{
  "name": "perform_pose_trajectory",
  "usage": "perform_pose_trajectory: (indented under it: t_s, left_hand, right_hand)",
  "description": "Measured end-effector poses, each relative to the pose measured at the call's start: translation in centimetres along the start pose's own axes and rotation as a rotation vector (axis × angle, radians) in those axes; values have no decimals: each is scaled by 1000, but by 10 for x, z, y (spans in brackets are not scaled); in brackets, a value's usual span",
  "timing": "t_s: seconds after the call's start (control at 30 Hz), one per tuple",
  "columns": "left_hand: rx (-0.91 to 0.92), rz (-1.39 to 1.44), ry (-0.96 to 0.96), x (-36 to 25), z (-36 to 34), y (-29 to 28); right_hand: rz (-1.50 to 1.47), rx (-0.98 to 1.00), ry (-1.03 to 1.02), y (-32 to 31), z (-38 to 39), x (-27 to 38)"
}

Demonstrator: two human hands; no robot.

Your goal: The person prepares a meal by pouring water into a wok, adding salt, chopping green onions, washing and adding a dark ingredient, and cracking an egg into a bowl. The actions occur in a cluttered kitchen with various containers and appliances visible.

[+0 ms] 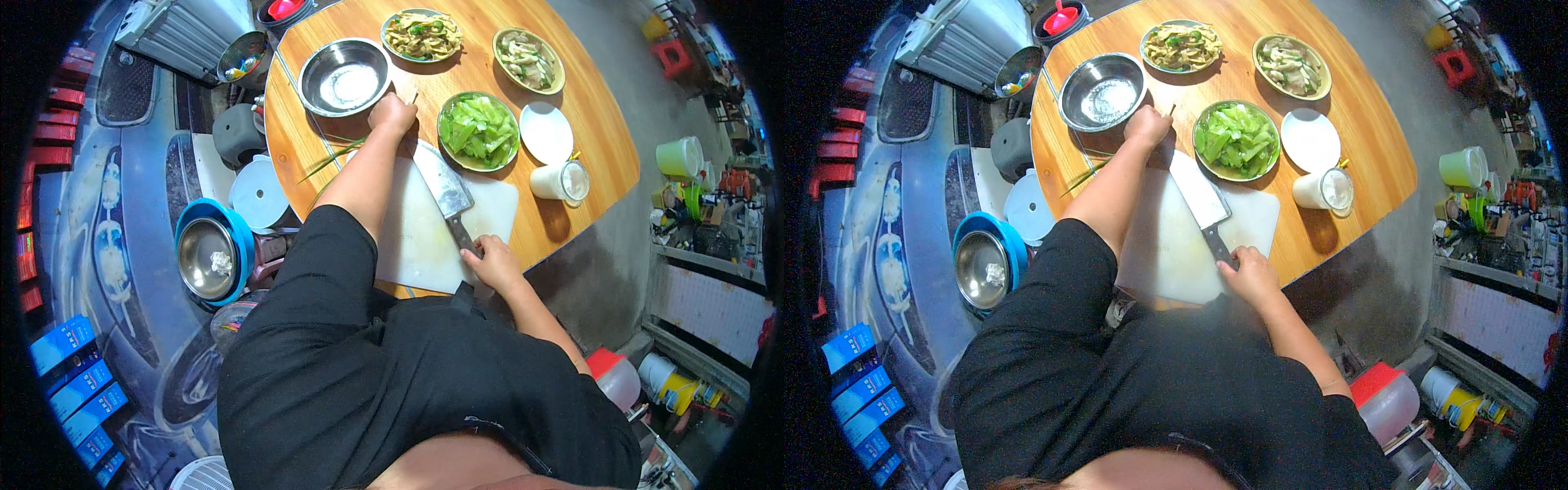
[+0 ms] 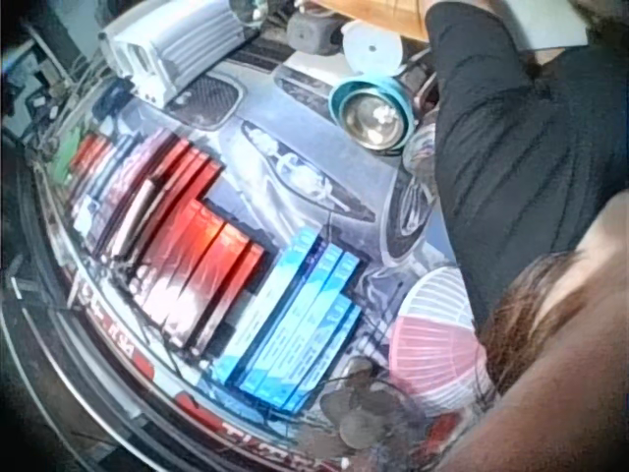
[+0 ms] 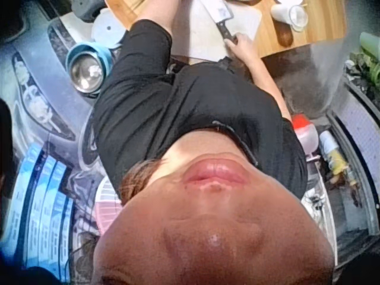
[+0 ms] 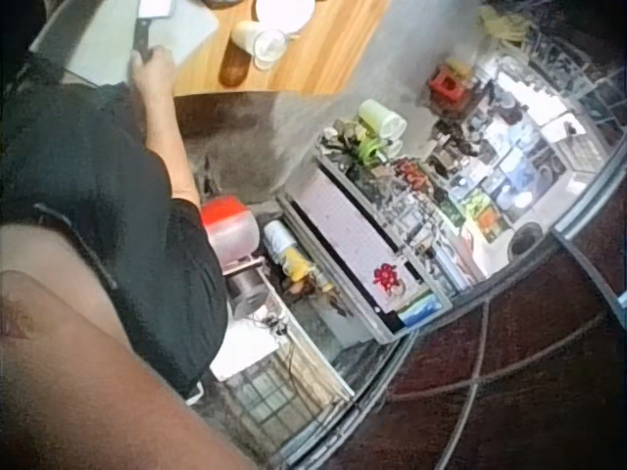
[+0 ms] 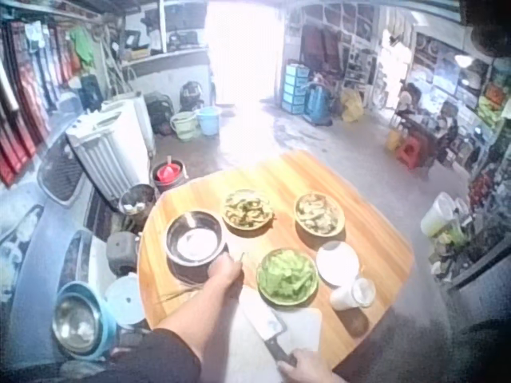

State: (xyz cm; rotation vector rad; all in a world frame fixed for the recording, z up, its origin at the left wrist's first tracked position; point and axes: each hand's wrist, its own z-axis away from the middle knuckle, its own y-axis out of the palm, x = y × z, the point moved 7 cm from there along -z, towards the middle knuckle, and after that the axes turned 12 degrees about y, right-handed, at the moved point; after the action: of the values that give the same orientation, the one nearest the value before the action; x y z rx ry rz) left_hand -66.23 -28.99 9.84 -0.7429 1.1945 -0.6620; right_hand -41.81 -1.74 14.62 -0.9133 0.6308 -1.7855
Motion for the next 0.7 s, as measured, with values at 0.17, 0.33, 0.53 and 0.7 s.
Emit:
perform_pose_trajectory:
  t_s: [0.17, 0.33, 0.53, 0.7]
  left_hand:
    - [-120, 115, 146, -8, 21, -9]
    - [-290, 370, 395, -24, 59, -39]
    - [-436, 777, 631, -37, 148, -100]
    - [-477, 741, 692, -32, 207, -155]
  right_hand:
    - [14, 3, 27, 0, 1, -2]
    - [21, -4, 20, -4, 0, 6]
    - [48, -70, -30, -2, -1, 17]
    - [100, -77, -20, 5, -6, 10]
